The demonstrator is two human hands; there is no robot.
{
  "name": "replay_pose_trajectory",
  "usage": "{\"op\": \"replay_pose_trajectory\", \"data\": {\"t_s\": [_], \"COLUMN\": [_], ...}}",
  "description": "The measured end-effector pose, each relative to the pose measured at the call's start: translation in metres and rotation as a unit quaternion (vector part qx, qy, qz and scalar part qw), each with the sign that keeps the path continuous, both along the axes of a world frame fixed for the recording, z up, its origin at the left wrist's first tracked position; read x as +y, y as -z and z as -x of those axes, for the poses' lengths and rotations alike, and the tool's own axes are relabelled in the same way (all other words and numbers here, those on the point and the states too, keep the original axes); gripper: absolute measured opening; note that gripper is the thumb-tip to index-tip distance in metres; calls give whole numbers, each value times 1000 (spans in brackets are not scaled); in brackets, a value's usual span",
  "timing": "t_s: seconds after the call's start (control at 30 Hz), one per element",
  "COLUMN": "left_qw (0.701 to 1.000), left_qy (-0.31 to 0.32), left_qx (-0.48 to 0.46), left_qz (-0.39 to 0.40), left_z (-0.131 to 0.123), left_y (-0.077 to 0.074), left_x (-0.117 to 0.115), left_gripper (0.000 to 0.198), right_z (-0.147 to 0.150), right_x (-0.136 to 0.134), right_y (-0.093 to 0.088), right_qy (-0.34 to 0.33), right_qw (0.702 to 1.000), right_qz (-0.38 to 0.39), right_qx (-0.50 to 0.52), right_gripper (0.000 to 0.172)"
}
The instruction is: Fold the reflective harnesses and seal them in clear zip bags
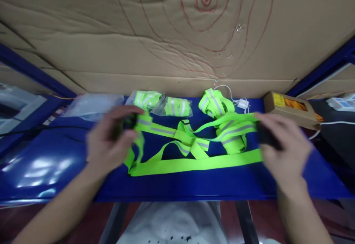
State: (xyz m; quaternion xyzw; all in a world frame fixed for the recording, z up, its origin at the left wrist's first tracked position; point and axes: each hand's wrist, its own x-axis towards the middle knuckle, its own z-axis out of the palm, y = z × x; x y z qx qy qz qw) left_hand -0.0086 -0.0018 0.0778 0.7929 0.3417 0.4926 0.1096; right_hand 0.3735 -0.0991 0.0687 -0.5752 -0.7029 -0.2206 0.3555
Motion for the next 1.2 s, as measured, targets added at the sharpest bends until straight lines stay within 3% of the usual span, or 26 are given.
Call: {"op": "replay_pose_trajectory", "data": {"t_s": [0.07, 0.17, 0.27, 0.33, 0.47, 0.7, 0.83, 1.0, 1.2], "left_qw": [988, 967, 970, 968, 966, 977, 973, 977, 958], "left_qy": [87, 140, 173, 196, 214, 183, 195, 178, 235], "left_qx": [125, 188, 169, 156, 142, 108, 122, 120, 154], "left_qz": [-41, -95, -34, 0, 25, 20, -13, -1, -47], "left_z": [-22, -39, -42, -41, -41, -34, -33, -35, -38], "left_y": [20, 55, 82, 89, 85, 71, 73, 77, 80], "left_x": [-3, -5, -6, -8, -13, -8, -7, -9, -11], "left_gripper": [42, 55, 71, 73, 66, 64, 64, 71, 80], "right_z": [37, 87, 111, 113, 102, 96, 104, 110, 118], "right_x": [18, 41, 49, 48, 43, 46, 43, 40, 33], "right_y": [11, 33, 57, 67, 70, 69, 72, 71, 70], "right_qy": [-118, -245, -267, -264, -252, -205, -195, -188, -206], "right_qw": [990, 955, 946, 947, 950, 964, 966, 967, 963], "right_qz": [68, 142, 160, 162, 164, 152, 145, 127, 97], "right_qx": [-37, -85, -92, -88, -86, -69, -88, -120, -144], "right_gripper": [74, 76, 68, 63, 68, 69, 68, 64, 52]}}
